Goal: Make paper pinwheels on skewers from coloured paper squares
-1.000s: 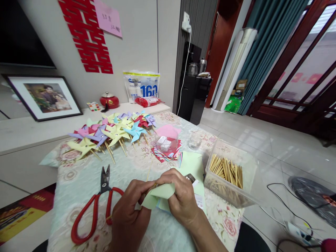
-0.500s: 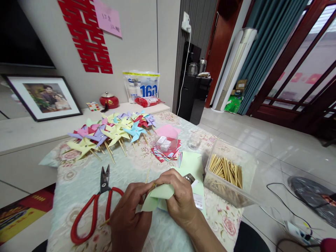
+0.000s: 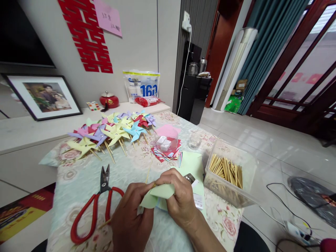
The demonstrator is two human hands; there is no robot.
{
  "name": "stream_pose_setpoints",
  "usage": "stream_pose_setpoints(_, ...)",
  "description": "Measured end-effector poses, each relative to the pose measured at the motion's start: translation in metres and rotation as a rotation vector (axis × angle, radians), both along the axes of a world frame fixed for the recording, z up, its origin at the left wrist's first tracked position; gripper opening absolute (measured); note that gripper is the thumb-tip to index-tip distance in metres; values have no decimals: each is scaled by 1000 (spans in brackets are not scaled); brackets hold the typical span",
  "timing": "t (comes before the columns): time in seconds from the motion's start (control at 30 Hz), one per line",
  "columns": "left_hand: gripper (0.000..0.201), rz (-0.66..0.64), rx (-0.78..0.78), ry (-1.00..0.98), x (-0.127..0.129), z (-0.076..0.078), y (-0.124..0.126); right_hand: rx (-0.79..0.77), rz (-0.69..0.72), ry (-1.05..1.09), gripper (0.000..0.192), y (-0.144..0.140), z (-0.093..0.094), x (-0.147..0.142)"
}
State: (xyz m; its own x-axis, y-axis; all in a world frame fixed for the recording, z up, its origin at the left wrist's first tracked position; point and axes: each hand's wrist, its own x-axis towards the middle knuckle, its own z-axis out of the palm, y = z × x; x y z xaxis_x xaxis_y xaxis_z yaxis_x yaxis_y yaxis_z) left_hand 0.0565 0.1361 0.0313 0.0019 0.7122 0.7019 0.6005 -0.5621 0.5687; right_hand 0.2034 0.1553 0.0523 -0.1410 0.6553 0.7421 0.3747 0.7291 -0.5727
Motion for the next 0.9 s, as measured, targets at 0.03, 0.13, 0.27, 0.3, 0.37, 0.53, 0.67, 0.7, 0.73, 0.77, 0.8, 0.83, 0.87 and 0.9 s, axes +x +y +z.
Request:
stream_pose_setpoints(0.03,33,3,6,0,0,0,0,2,-2,2,26,0,0,0)
stream_pose_setpoints(0.13,32,16,28,18,0,0,1,3,-14,0,28,1,-1,-1)
stream_pose_setpoints(0.27,34,5,47,28,-2,-2,1,23,-16,-12,33,2,-2,0)
stream_pose_setpoints(0.3,35,-3,56,24,-2,-2,1,25,-15,-12,33,2,-2,0)
stream_pose_setpoints(0.37,37,-22,70,21,-2,-2,1,22,-15,-17,33,2,-3,2)
stream_pose_setpoints(0.53,36,-49,74,19,-1,1,1,59,-29,-45,30,3,-3,3)
stream_pose_setpoints(0.67,32,-52,98,28,0,2,1,107,-27,-19,29,3,-1,2)
stream_pose_setpoints(0.7,31,-49,101,32,0,2,0,114,-28,-15,29,3,0,1)
stream_pose_setpoints(0.73,31,-43,101,36,0,2,-1,119,-30,-15,29,3,0,1)
stream_pose_setpoints(0.77,31,-38,97,42,0,1,-1,123,-36,-14,28,3,-1,1)
stream_pose_setpoints(0.8,31,-32,96,47,0,1,-1,126,-43,-12,27,3,-1,1)
stream_pose_setpoints(0.83,32,-29,93,52,0,0,-2,127,-51,-11,26,3,-1,1)
stream_pose_setpoints(0.87,32,-27,93,53,1,-1,-1,125,-57,-13,25,3,-2,1)
stream_pose_setpoints(0.9,32,-26,90,54,1,-2,-1,121,-58,-17,25,3,-2,2)
